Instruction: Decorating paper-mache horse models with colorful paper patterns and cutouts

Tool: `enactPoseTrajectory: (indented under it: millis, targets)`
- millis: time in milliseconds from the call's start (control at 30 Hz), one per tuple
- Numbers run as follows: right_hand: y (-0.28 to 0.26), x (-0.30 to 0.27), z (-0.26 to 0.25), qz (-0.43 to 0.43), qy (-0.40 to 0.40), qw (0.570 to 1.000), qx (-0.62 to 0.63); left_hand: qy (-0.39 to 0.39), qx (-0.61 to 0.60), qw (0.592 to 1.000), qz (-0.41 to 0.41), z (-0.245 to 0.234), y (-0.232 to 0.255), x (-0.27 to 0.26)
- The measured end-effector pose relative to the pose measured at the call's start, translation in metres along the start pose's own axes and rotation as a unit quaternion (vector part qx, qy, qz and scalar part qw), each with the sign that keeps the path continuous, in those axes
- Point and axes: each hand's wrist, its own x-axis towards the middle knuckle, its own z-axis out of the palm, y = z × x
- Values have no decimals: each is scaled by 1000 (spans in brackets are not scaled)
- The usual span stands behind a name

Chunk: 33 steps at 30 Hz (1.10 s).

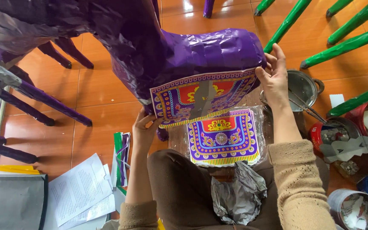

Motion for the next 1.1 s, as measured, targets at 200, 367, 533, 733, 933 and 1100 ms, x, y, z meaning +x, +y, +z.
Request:
enactPoseTrajectory:
  millis: [200,367,533,733,933,1100]
  targets:
    - [-25,0,8,42,-1,999,17,-17,49,998,-35,-4,8,6]
    - [-21,1,6,35,-16,999,34,-30,68,996,-38,-6,9,7]
    - [-55,-16,5,143,77,987,12,-62,85,992,-77,-27,7,-3]
    - [-25,-123,-25,164,35,975,-144,75,95,966,-230,-96,-76,-70]
    - [4,-215,-26,338,-30,911,-234,203,217,888,-352,-137,-168,-150]
    - [40,-218,-27,369,-31,903,-217,189,278,889,-311,-123,-205,-148]
